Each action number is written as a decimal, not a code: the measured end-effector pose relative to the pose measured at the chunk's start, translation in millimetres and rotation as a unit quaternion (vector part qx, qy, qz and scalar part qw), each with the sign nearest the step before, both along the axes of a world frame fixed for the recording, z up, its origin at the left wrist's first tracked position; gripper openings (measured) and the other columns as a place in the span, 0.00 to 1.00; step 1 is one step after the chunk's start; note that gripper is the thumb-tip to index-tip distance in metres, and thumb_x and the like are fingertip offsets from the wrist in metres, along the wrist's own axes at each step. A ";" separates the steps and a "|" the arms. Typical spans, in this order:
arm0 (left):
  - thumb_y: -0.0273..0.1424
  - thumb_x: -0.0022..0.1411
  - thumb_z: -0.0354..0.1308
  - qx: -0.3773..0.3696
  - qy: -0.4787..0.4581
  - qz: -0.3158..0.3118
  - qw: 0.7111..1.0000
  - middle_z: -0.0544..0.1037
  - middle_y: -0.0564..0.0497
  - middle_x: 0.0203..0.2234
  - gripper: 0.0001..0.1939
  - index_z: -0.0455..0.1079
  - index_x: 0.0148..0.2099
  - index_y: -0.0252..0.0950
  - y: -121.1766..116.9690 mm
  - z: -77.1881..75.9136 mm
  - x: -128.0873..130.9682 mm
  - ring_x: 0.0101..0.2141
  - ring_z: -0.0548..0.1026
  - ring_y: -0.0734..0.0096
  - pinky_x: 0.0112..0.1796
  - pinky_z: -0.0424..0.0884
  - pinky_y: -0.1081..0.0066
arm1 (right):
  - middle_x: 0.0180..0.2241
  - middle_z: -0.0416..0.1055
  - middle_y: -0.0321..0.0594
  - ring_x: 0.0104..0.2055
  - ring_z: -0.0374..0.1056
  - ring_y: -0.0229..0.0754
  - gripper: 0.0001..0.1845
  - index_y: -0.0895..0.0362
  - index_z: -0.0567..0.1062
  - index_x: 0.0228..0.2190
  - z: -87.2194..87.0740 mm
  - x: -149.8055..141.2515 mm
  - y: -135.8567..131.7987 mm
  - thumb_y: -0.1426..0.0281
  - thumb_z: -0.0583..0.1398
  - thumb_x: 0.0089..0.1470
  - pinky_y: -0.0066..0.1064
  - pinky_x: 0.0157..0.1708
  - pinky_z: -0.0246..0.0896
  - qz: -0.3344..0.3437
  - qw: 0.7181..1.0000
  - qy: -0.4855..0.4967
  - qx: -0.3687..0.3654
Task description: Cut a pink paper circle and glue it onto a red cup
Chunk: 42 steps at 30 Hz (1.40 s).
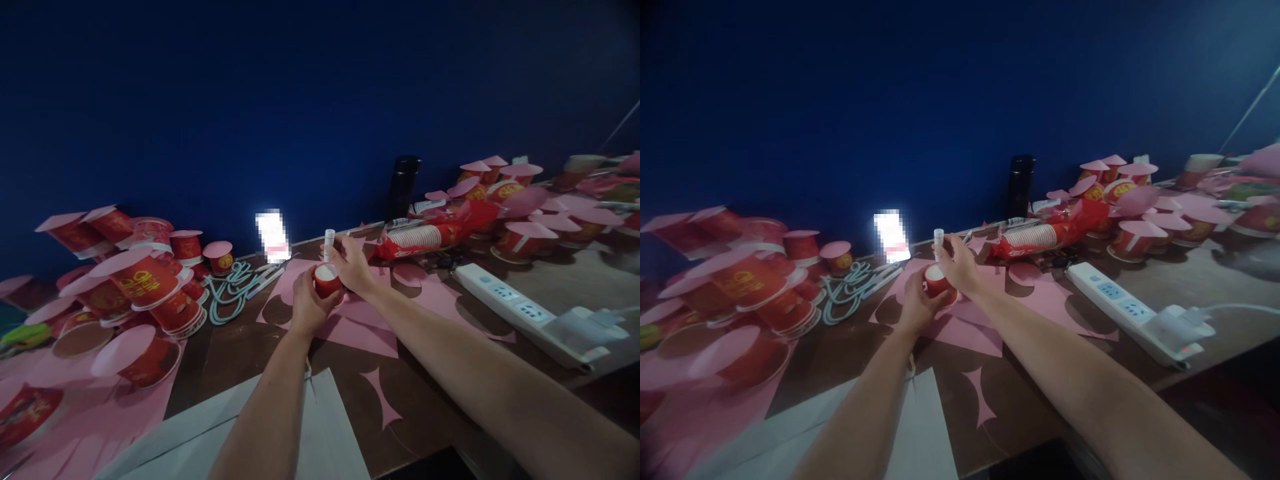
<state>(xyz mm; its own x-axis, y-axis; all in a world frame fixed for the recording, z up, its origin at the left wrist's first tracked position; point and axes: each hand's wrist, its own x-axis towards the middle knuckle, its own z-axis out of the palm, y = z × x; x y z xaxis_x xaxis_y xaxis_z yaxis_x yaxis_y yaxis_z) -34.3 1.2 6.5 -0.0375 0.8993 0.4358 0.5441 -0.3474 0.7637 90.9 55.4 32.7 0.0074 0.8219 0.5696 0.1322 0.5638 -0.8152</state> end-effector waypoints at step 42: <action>0.38 0.45 0.66 0.003 0.031 0.014 0.999 0.70 0.43 0.42 0.30 0.64 0.51 0.36 4.4 -7.5 -0.5 0.42 0.70 0.59 0.43 0.66 0.58 | 0.43 0.73 0.43 0.44 0.70 0.43 0.16 0.54 0.67 0.45 4.7 -0.4 -4.1 0.60 0.53 0.58 0.38 0.43 0.66 0.078 0.996 -0.034 -0.033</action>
